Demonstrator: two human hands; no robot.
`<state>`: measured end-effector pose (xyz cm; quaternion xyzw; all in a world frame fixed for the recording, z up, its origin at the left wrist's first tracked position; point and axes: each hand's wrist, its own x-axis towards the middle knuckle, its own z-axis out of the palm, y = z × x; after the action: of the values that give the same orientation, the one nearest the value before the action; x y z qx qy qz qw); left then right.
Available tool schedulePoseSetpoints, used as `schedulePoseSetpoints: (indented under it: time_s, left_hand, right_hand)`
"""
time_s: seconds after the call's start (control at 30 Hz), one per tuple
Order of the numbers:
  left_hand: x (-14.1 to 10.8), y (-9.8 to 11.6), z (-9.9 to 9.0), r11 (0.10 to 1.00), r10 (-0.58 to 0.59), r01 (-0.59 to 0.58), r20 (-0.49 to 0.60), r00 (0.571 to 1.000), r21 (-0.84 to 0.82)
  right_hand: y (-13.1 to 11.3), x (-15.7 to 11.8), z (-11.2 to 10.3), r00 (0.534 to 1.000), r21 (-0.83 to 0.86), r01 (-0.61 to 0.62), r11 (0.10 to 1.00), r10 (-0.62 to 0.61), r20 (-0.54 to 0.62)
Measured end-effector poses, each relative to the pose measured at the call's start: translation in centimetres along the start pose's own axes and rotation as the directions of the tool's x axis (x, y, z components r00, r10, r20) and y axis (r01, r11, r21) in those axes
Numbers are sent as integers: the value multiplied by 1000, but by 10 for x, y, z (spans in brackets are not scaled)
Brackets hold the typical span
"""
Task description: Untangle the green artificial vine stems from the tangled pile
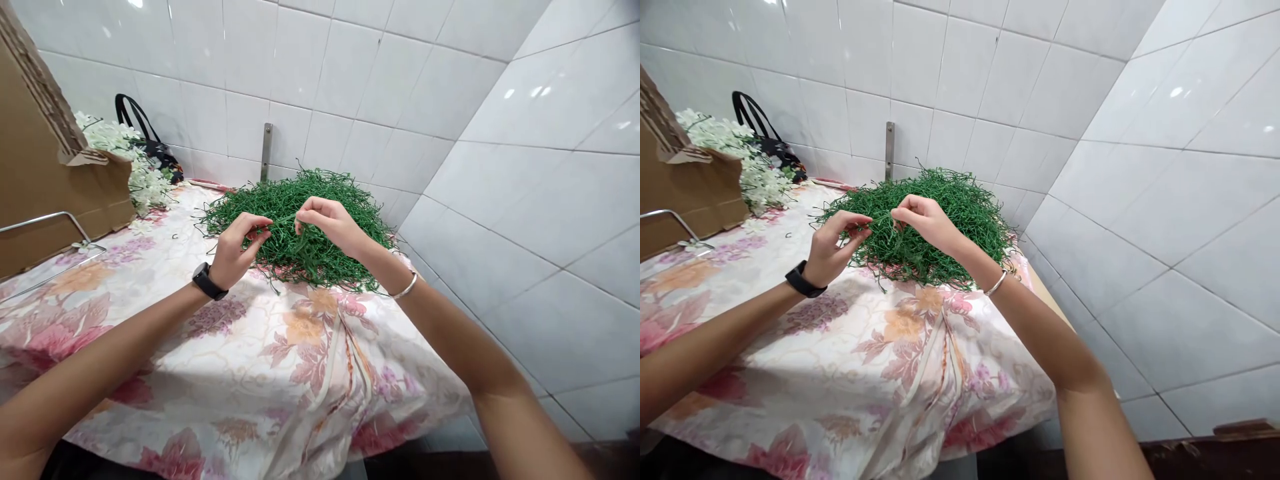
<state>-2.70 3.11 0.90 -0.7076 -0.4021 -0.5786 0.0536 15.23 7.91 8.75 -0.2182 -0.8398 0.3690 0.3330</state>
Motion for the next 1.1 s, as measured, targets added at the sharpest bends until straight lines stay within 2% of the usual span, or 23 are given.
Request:
schedulePoseSetpoints:
  time_s: [0.1, 0.23, 0.33, 0.43, 0.67, 0.83, 0.87, 0.9, 0.93, 0.97, 1.0, 1.03, 1.07, 1.1]
  left_hand:
    - [-1, -4, 2, 999, -33, 33, 1, 999, -19]
    - [-1, -10, 3, 981, -113, 111, -4, 994, -157]
    - [0, -11, 3, 961, -158, 161, 33, 987, -225]
    - [0, -8, 0, 971, -158, 161, 32, 987, -177]
    - [7, 3, -2, 973, -193, 190, -7, 981, -128]
    - [45, 19, 1, 954, -240, 231, -28, 970, -192]
    - [56, 25, 0, 939, -257, 259, 40, 966, -227]
    - [67, 31, -1, 914, -281, 312, 152, 948, -259]
    - [77, 38, -1, 881, -285, 375, 308, 908, -289]
    - [86, 45, -1, 844, -259, 442, 490, 832, -304]
    - [94, 52, 0, 809, -191, 501, 669, 718, -307]
    - [99, 57, 2, 766, -95, 557, 802, 590, -320]
    - [103, 62, 6, 714, -11, 609, 865, 502, -345]
    - [105, 66, 10, 653, 45, 657, 885, 464, -378]
  right_hand:
    - [0, 6, -5, 999, 71, -9, 997, 13, -52]
    - [0, 14, -17, 988, 158, 40, 987, -16, -153]
    - [-3, 19, -32, 962, 154, 88, 984, -44, -270]
    - [-8, 19, -47, 936, 93, 123, 988, -84, -341]
    - [-12, 3, -69, 924, -5, 194, 981, -184, -334]
    - [-18, -4, -74, 918, 61, 258, 964, -226, -325]
    - [-19, -4, -75, 913, 58, 272, 961, -238, -332]
    - [-20, -5, -75, 904, 47, 287, 957, -254, -344]
    - [-21, -6, -75, 894, 27, 298, 954, -269, -358]
    - [-23, -6, -75, 884, 1, 306, 952, -284, -373]
    - [-24, -7, -75, 873, -33, 307, 951, -296, -388]
    - [-25, -8, -75, 863, -74, 299, 951, -303, -404]
    - [-26, -8, -75, 854, -116, 284, 952, -306, -421]
    - [-26, -9, -75, 847, -155, 264, 952, -306, -435]
